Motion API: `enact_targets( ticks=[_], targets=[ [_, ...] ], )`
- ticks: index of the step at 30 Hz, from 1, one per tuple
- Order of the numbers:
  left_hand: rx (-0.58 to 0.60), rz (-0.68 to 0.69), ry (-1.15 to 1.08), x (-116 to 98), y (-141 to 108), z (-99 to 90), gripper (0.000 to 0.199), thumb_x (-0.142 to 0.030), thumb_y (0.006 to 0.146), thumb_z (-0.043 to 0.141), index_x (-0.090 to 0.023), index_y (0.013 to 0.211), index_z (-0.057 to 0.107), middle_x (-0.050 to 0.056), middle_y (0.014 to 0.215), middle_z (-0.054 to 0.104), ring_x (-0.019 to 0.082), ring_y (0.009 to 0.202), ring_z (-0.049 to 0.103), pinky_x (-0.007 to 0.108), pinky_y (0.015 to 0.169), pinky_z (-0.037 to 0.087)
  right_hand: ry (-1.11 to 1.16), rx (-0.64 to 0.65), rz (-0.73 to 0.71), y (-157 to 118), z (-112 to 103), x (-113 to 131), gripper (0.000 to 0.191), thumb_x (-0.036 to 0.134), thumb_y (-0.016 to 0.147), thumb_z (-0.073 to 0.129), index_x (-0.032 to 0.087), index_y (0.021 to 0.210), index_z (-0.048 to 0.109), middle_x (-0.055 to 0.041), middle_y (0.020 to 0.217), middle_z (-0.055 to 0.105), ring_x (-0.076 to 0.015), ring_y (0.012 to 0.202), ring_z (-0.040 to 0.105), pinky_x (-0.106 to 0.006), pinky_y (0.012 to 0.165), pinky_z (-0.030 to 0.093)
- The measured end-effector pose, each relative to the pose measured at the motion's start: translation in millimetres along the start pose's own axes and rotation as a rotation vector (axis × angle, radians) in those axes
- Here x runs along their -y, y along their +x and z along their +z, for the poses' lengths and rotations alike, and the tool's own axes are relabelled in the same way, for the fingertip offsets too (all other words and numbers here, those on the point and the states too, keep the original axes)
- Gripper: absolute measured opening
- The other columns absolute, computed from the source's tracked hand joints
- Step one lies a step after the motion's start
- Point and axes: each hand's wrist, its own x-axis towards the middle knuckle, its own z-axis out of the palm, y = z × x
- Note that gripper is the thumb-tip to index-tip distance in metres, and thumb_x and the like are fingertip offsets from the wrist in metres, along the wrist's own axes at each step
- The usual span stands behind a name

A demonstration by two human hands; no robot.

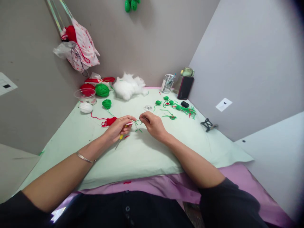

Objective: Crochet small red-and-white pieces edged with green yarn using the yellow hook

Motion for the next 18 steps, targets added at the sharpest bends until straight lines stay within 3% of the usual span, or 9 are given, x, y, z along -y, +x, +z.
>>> enact_targets(
  ticks=[6,15,18],
  targets=[
    [0.054,-0.033,0.02,-2.4,-1.2,3.1,0.023,-0.025,0.074,0.083,-0.009,0.072,0.067,-0.004,0.063,0.044,0.001,0.044,0.029,0.012,0.036,0.02,-0.062,-0.049,-0.017,1.2,-5.8,-1.7,0.014,0.023,0.099,0.049,0.022,0.086,0.056,-0.0025,0.084,0.063,-0.016,0.075,0.054,-0.027,0.074,0.042],
    [-0.061,0.071,-0.011,2.0,4.9,-5.8,0.023,-0.027,0.073,0.082,-0.013,0.074,0.063,-0.006,0.063,0.044,0.001,0.045,0.03,0.011,0.038,0.021,-0.151,-0.035,-0.024,1.8,-4.7,-2.7,0.015,0.025,0.1,0.052,0.023,0.086,0.056,-0.0038,0.09,0.059,-0.0174,0.078,0.054,-0.028,0.071,0.041],
    [-0.044,0.047,0.012,0.6,3.4,-5.2,0.023,-0.024,0.072,0.084,-0.014,0.085,0.069,-0.008,0.061,0.043,0.001,0.044,0.029,0.011,0.038,0.021,-0.17,-0.033,-0.017,1.9,-5.4,-3.7,0.013,0.025,0.1,0.051,0.024,0.087,0.054,-0.0043,0.093,0.059,-0.0181,0.079,0.053,-0.028,0.071,0.041]
  ],
)
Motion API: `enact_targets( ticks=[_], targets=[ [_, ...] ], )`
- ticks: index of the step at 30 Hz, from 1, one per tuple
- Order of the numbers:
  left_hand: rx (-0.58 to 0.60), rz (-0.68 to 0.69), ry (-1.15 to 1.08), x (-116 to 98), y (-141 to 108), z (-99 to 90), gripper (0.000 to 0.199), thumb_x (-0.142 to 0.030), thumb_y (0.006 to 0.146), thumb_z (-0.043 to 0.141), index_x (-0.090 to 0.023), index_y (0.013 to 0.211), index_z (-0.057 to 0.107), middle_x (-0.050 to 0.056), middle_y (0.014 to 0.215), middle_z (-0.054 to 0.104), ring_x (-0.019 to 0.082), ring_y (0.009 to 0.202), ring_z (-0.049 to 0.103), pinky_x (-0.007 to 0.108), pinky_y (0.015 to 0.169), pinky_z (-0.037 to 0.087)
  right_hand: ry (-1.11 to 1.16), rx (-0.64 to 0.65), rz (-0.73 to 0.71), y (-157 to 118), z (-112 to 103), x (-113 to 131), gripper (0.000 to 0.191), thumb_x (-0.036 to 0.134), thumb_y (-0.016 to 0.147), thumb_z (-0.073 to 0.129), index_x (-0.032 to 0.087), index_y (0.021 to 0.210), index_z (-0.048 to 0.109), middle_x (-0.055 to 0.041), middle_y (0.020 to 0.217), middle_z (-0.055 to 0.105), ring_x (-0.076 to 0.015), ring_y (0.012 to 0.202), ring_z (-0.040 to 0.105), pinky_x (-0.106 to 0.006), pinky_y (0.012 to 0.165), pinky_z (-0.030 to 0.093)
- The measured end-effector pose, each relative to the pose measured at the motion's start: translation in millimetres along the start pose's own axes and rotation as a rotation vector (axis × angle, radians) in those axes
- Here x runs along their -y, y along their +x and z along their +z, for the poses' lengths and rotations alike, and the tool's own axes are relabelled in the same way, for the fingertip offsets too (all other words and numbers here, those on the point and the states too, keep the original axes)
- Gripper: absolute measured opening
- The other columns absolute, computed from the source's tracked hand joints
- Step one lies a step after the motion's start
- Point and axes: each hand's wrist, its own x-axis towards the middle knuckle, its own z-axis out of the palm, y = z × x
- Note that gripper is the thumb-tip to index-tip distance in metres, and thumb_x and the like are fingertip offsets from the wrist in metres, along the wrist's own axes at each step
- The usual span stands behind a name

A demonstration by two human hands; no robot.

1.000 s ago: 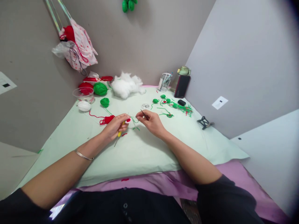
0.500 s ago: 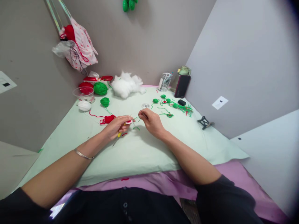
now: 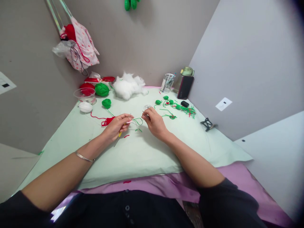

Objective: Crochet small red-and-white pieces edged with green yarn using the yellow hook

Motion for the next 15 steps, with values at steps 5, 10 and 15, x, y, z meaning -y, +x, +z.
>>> enact_targets(
  ticks=[5,10,15],
  targets=[
    [0.102,-0.1,0.059,-4.4,-4.6,5.6,0.027,-0.028,0.071,0.087,-0.01,0.087,0.074,-0.008,0.056,0.04,0.002,0.043,0.026,0.013,0.038,0.019,-0.016,-0.01,0.023,0.8,-4.6,0.3,0.014,0.024,0.1,0.048,0.024,0.086,0.049,-0.0031,0.087,0.058,-0.0182,0.075,0.052,-0.029,0.071,0.04],
    [0.131,-0.104,0.085,-5.8,-3.2,4.7,0.028,-0.033,0.071,0.087,-0.011,0.074,0.069,-0.008,0.054,0.035,0.002,0.043,0.024,0.013,0.038,0.017,-0.028,-0.046,0.071,3.9,-10.3,1.0,0.014,0.024,0.098,0.048,0.025,0.084,0.046,-0.0041,0.088,0.06,-0.0192,0.077,0.052,-0.03,0.071,0.039],
    [0.142,-0.088,0.106,-6.1,-3.1,1.5,0.026,-0.031,0.073,0.085,-0.012,0.074,0.066,-0.007,0.058,0.038,0.002,0.043,0.026,0.012,0.038,0.018,-0.025,-0.084,0.156,8.7,-16.5,-1.7,0.013,0.023,0.094,0.049,0.025,0.082,0.043,-0.0055,0.09,0.061,-0.0201,0.08,0.054,-0.032,0.075,0.04]
  ],
)
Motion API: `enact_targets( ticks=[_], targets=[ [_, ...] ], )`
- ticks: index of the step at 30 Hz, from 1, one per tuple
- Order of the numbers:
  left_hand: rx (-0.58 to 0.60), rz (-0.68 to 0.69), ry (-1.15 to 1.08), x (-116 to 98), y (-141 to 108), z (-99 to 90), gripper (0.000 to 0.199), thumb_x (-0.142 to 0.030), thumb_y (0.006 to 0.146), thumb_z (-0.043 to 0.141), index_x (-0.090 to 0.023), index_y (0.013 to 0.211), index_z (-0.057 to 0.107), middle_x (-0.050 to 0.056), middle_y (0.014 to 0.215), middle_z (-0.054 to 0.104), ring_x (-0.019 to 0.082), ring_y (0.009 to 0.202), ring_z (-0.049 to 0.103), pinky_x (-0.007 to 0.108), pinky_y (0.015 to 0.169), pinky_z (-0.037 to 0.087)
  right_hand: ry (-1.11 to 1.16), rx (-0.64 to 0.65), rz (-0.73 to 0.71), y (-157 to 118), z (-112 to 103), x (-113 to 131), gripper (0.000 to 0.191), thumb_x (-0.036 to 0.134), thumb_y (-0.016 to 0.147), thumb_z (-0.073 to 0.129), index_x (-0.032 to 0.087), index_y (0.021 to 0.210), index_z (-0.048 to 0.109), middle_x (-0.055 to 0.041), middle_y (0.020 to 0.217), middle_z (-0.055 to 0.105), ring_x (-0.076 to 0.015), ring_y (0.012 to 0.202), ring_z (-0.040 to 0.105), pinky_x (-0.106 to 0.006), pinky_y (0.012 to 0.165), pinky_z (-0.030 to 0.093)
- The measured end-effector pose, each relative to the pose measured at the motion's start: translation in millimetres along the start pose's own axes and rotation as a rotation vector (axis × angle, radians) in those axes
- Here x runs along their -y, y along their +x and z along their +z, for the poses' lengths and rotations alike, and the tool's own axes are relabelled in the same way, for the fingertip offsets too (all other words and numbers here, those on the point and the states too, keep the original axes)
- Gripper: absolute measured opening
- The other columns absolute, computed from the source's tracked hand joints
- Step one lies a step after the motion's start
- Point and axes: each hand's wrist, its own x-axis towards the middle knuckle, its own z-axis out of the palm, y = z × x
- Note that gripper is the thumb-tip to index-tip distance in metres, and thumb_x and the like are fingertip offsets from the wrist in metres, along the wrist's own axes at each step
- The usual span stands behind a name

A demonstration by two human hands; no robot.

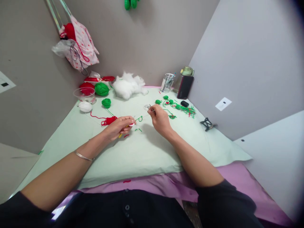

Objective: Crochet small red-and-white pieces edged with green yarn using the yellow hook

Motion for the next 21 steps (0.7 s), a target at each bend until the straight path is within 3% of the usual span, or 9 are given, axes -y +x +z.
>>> enact_targets(
  ticks=[4,7,11,13,18,21],
  targets=[
    [-0.009,0.023,0.011,-0.5,-0.8,-1.0,0.025,-0.03,0.077,0.082,-0.013,0.072,0.063,-0.004,0.064,0.046,0.001,0.044,0.029,0.012,0.038,0.02,0.018,0.011,0.078,3.5,-3.3,-6.0,0.013,0.024,0.093,0.048,0.025,0.08,0.044,-0.0053,0.087,0.061,-0.02,0.077,0.052,-0.033,0.075,0.039],
    [-0.014,0.034,0.015,-0.4,-0.9,-1.2,0.025,-0.029,0.079,0.08,-0.013,0.072,0.062,-0.003,0.066,0.049,0.001,0.044,0.031,0.012,0.038,0.02,0.06,0.089,0.12,3.8,-5.9,-9.6,0.013,0.027,0.091,0.053,0.024,0.08,0.049,-0.0032,0.082,0.062,-0.0184,0.074,0.051,-0.032,0.073,0.039],
    [-0.032,0.059,0.006,0.9,0.1,-2.9,0.028,-0.029,0.079,0.079,-0.014,0.07,0.058,-0.003,0.067,0.049,0.001,0.044,0.032,0.012,0.038,0.021,0.151,0.205,0.131,1.0,-14.0,-4.2,0.018,0.039,0.092,0.059,0.021,0.092,0.056,-0.0028,0.09,0.064,-0.0147,0.072,0.052,-0.03,0.07,0.044],
    [-0.043,0.07,0.0,1.5,0.7,-4.0,0.029,-0.03,0.079,0.08,-0.014,0.07,0.057,-0.003,0.067,0.049,0.001,0.044,0.032,0.013,0.038,0.02,0.245,0.315,0.13,-1.1,-19.8,2.8,0.024,0.043,0.097,0.052,0.02,0.098,0.059,-0.0013,0.085,0.063,-0.0123,0.066,0.051,-0.026,0.062,0.044],
    [-0.067,0.093,-0.019,1.8,0.6,-3.3,0.032,-0.03,0.078,0.081,-0.016,0.07,0.053,-0.004,0.067,0.049,0.001,0.044,0.034,0.013,0.038,0.023,0.679,0.687,0.21,-6.9,-26.4,17.0,0.042,0.056,0.101,0.046,0.018,0.111,0.059,0.0003,0.079,0.063,-0.0078,0.048,0.046,-0.021,0.039,0.03],
    [-0.076,0.104,-0.027,1.3,0.1,-1.4,0.031,-0.03,0.078,0.08,-0.016,0.07,0.054,-0.005,0.067,0.049,0.001,0.044,0.034,0.013,0.039,0.024,0.678,0.81,0.234,-9.8,-22.7,18.4,0.052,0.065,0.101,0.042,0.017,0.104,0.063,0.0034,0.068,0.057,-0.0061,0.045,0.037,-0.019,0.038,0.029]
  ],
)
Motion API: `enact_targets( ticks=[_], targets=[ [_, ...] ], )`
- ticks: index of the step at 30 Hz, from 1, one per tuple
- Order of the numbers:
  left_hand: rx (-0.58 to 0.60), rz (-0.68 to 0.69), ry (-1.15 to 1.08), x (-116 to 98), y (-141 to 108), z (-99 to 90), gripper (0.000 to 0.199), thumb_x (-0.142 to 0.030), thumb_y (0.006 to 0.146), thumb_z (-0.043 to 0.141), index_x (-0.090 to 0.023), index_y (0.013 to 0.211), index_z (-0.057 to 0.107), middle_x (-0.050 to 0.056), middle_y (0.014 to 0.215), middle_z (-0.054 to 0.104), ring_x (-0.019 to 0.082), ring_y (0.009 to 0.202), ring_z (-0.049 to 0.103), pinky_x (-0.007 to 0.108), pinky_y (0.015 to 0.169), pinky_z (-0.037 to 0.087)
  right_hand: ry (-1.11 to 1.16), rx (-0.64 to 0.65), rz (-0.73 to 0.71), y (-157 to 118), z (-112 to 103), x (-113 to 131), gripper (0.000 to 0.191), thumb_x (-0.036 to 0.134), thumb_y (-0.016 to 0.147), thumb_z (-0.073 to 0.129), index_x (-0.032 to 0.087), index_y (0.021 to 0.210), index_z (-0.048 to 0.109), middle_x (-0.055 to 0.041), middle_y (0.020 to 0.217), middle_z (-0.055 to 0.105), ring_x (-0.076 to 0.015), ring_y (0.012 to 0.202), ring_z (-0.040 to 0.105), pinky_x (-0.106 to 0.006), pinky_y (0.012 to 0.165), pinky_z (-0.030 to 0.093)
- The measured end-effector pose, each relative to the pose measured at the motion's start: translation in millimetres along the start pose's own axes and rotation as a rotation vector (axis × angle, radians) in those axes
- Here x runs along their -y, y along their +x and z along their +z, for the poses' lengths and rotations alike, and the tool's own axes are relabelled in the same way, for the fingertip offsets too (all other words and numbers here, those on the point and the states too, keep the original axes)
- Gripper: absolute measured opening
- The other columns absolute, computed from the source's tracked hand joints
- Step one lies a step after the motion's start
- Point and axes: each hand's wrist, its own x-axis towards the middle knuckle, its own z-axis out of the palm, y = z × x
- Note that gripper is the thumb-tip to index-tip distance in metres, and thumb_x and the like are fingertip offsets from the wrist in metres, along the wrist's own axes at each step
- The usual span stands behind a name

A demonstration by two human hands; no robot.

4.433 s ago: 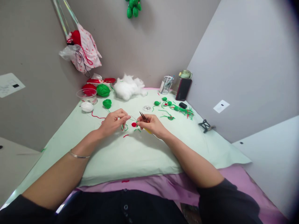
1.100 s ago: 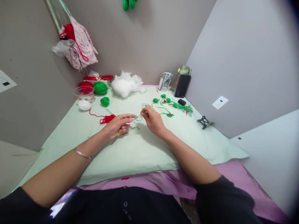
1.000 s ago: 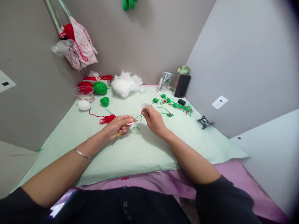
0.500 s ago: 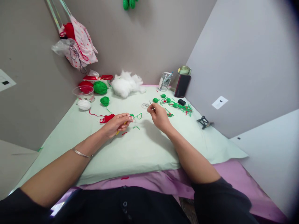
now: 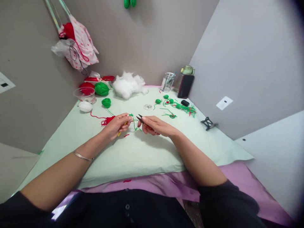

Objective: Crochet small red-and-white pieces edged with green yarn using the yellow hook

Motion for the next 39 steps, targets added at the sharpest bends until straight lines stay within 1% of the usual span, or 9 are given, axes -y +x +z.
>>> enact_targets(
  ticks=[5,9,18,28,31,34,36,37,39],
  targets=[
    [0.002,-0.003,-0.003,-0.8,-1.3,3.1,0.031,-0.03,0.078,0.081,-0.015,0.07,0.054,-0.005,0.065,0.049,0.001,0.044,0.033,0.012,0.038,0.022,0.01,-0.013,0.058,4.7,3.6,-7.6,0.062,0.069,0.101,0.035,0.015,0.096,0.067,0.0046,0.062,0.052,-0.0055,0.045,0.032,-0.019,0.04,0.026],
    [0.011,-0.004,-0.005,0.3,-1.9,3.2,0.031,-0.029,0.079,0.08,-0.015,0.07,0.054,-0.005,0.064,0.048,0.002,0.044,0.033,0.013,0.037,0.021,0.071,-0.025,0.098,8.9,5.2,-11.7,0.057,0.066,0.1,0.042,0.016,0.095,0.068,0.0048,0.061,0.053,-0.0055,0.043,0.03,-0.021,0.039,0.022],
    [0.024,-0.007,-0.026,1.6,-2.0,4.7,0.027,-0.028,0.079,0.08,-0.015,0.073,0.057,-0.004,0.067,0.05,0.002,0.045,0.034,0.013,0.037,0.023,0.163,-0.096,0.091,16.5,8.5,-14.7,0.051,0.066,0.093,0.055,0.017,0.085,0.065,0.0079,0.056,0.042,-0.0055,0.044,0.025,-0.021,0.041,0.019],
    [0.009,-0.029,-0.091,0.1,-2.7,5.6,0.026,-0.024,0.077,0.082,-0.014,0.073,0.059,-0.004,0.066,0.052,0.002,0.046,0.035,0.011,0.037,0.025,0.038,-0.174,0.073,18.4,11.5,-13.0,0.054,0.071,0.087,0.057,0.018,0.08,0.062,0.0089,0.054,0.037,-0.0068,0.045,0.024,-0.022,0.042,0.022],
    [0.003,-0.046,-0.128,-0.8,-2.3,5.2,0.025,-0.023,0.078,0.082,-0.013,0.074,0.059,-0.004,0.066,0.053,0.002,0.046,0.035,0.011,0.037,0.026,-0.081,-0.269,0.06,18.8,6.4,-15.2,0.052,0.067,0.093,0.05,0.018,0.082,0.064,0.0071,0.055,0.039,-0.009,0.047,0.029,-0.023,0.046,0.028],
    [-0.006,-0.064,-0.184,-3.0,-2.3,5.1,0.022,-0.019,0.077,0.082,-0.013,0.074,0.06,-0.004,0.066,0.053,0.001,0.045,0.033,0.01,0.036,0.026,-0.253,-0.469,0.028,16.7,-7.1,-18.4,0.039,0.054,0.096,0.054,0.019,0.085,0.066,0.0009,0.064,0.051,-0.0153,0.062,0.048,-0.027,0.058,0.04],
    [-0.01,-0.069,-0.234,-5.0,-3.0,5.7,0.022,-0.017,0.076,0.081,-0.013,0.073,0.06,-0.003,0.067,0.053,0.001,0.046,0.034,0.01,0.036,0.026,-0.359,-0.634,-0.01,13.5,-14.0,-19.3,0.023,0.041,0.095,0.061,0.019,0.097,0.067,-0.0073,0.085,0.062,-0.0238,0.089,0.059,-0.033,0.075,0.048],
    [-0.012,-0.071,-0.262,-5.9,-3.7,6.3,0.022,-0.017,0.076,0.081,-0.013,0.073,0.059,-0.003,0.068,0.053,0.001,0.046,0.035,0.01,0.036,0.026,-0.44,-0.709,-0.054,11.5,-14.4,-19.0,0.02,0.035,0.094,0.063,0.019,0.106,0.067,-0.0115,0.099,0.065,-0.0279,0.103,0.059,-0.038,0.085,0.049],
    [-0.014,-0.076,-0.318,-7.5,-5.4,9.2,0.021,-0.017,0.077,0.079,-0.013,0.072,0.059,-0.004,0.069,0.052,0.001,0.047,0.037,0.009,0.036,0.027,-0.688,-0.802,-0.227,7.4,-6.8,-17.0,0.028,0.025,0.094,0.063,0.02,0.122,0.064,-0.0168,0.12,0.064,-0.0321,0.118,0.057,-0.046,0.098,0.049]
  ],
)
